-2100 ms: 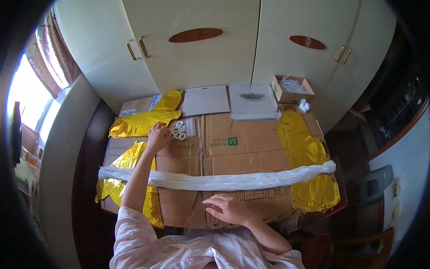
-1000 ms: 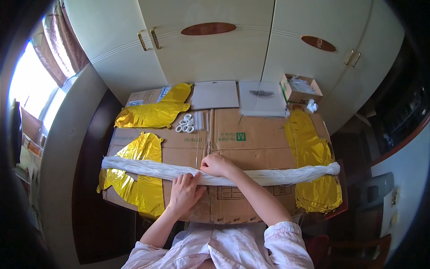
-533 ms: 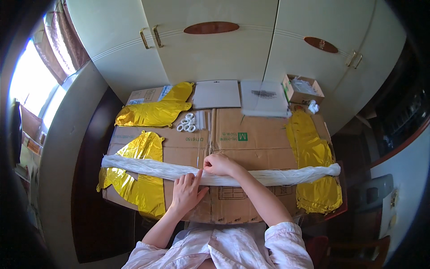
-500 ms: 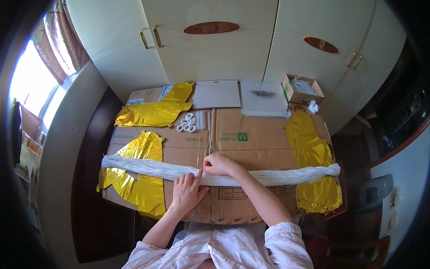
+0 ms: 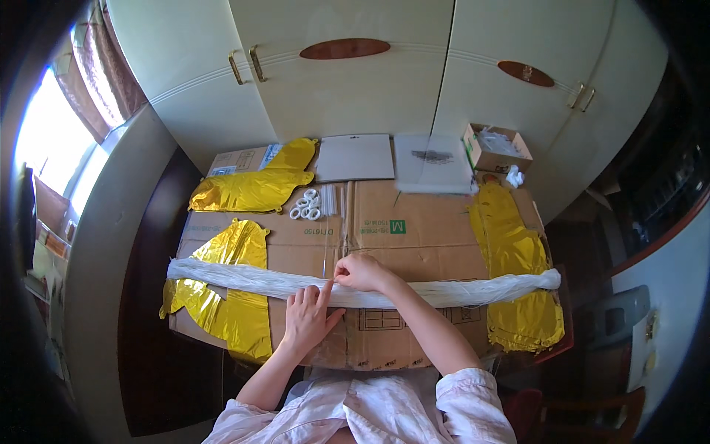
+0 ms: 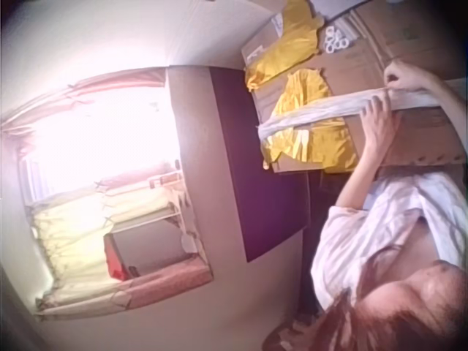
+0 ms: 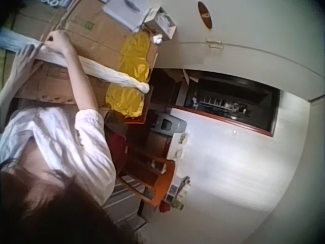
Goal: Wrapping gold-colored sheets in protective plastic film and securing them with string at a packaging station.
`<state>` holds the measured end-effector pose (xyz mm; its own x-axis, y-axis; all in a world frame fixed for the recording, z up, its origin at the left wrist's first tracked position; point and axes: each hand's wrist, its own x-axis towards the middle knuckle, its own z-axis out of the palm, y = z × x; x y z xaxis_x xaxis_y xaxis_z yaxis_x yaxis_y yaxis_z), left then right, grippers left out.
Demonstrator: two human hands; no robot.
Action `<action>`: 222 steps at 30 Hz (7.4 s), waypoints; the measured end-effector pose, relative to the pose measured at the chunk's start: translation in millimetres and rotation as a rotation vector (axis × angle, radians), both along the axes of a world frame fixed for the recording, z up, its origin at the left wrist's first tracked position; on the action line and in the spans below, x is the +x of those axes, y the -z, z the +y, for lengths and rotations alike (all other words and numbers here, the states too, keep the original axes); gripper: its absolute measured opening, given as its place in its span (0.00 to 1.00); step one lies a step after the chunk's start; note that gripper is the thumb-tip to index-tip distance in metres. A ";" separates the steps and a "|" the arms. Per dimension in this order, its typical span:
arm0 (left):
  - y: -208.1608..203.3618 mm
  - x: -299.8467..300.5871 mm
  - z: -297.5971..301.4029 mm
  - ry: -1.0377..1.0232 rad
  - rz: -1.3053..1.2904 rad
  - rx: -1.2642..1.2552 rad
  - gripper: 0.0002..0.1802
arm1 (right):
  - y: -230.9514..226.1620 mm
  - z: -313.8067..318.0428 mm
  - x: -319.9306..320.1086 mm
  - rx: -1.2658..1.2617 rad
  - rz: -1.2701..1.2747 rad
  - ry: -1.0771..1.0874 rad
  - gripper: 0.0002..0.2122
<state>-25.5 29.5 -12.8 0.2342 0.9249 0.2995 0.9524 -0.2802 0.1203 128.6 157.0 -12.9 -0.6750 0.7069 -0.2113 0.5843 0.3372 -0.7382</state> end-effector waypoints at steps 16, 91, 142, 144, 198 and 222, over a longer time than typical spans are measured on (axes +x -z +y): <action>2.2 1.1 -0.3 -0.004 -0.014 -0.011 0.33 | -5.8 1.1 10.5 0.012 -0.029 0.017 0.10; -77.2 39.4 -11.9 0.280 -0.402 0.152 0.16 | -97.6 -96.9 103.5 0.027 0.947 0.131 0.02; -105.7 -2.2 -27.7 0.399 -1.535 -0.740 0.09 | -56.8 -115.3 41.9 -0.133 0.775 -0.163 0.20; -97.0 -10.6 -28.0 0.303 -1.650 -0.762 0.08 | -42.7 -116.4 60.5 -0.360 0.666 -0.149 0.15; -48.0 -18.5 -40.9 0.709 -1.216 -0.389 0.09 | -57.8 -138.4 45.2 0.485 0.647 0.045 0.03; -56.4 -12.0 -44.8 0.474 -1.275 -0.277 0.07 | -41.9 -158.1 33.2 0.358 0.525 -0.011 0.03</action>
<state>-37.5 -15.3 43.7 0.2456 0.8986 0.3635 -0.0338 -0.3669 0.9297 161.8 -1.1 29.1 -0.6321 0.6651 0.3976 0.1703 0.6198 -0.7661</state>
